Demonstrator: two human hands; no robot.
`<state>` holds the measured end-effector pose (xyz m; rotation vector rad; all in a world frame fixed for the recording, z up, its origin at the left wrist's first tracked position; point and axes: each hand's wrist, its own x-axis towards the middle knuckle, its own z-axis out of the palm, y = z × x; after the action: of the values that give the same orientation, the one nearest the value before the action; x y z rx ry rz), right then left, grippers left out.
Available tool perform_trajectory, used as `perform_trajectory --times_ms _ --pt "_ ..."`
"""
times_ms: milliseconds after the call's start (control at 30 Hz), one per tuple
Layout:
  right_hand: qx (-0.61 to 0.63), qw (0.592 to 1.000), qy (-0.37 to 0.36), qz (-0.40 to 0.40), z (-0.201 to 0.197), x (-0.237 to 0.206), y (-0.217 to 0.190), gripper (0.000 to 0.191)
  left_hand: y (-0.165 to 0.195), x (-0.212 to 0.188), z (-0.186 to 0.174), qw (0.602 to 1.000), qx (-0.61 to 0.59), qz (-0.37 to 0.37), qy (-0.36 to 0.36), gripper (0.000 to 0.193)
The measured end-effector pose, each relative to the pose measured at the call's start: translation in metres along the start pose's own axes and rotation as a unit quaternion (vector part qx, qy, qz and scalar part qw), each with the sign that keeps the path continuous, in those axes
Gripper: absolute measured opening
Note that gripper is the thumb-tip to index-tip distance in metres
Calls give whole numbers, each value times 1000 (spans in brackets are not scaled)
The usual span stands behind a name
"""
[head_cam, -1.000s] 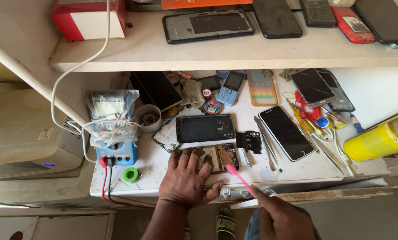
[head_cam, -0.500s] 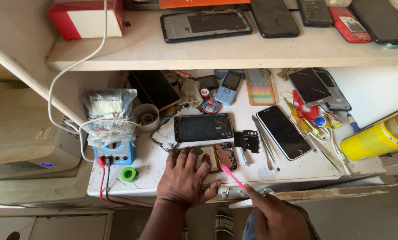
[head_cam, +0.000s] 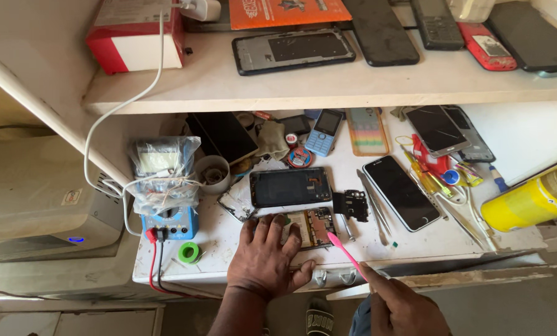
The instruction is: The person works on a disassembled smartphone at a cluttered repair bench. They use a screwdriver to unscrew and pry at the phone's internal components, reposition the phone body, and later use a pink pry tool to work on the exposed board and parts.
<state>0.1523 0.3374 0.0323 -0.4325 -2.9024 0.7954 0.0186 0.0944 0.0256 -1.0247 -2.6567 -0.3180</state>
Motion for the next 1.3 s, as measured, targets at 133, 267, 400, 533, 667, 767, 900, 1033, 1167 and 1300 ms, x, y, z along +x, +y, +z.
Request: perform_trajectory --times_ms 133,267,400,533,667,767,900,1033,1167,1300 --pt "-43 998 -32 29 0 -1 0 53 1 -1 2 1000 3 2 31 71" --pt "3 999 30 -18 5 2 3 53 0 -1 1 1000 -1 0 24 71" --pt "18 997 66 -25 7 -7 4 45 0 0 0 999 6 3 33 71" --pt "80 992 94 -31 5 -6 1 45 0 -1 -1 1000 5 1 20 72" --pt "38 998 39 -24 2 3 -3 58 1 1 -2 1000 5 0 17 72" --pt "-38 997 -16 65 5 1 -9 52 2 1 -3 1000 4 -3 8 72" --pt "-22 998 49 -15 6 1 -12 50 1 -1 -3 1000 -1 1 26 71" --pt "-14 999 37 -15 4 4 -14 51 1 0 -2 1000 2 -4 18 72" --pt "-96 992 -53 58 3 2 -15 57 0 -1 -1 1000 1 -3 25 72" --pt "-21 999 39 -22 3 2 -14 56 0 0 -1 1000 -3 4 28 70"
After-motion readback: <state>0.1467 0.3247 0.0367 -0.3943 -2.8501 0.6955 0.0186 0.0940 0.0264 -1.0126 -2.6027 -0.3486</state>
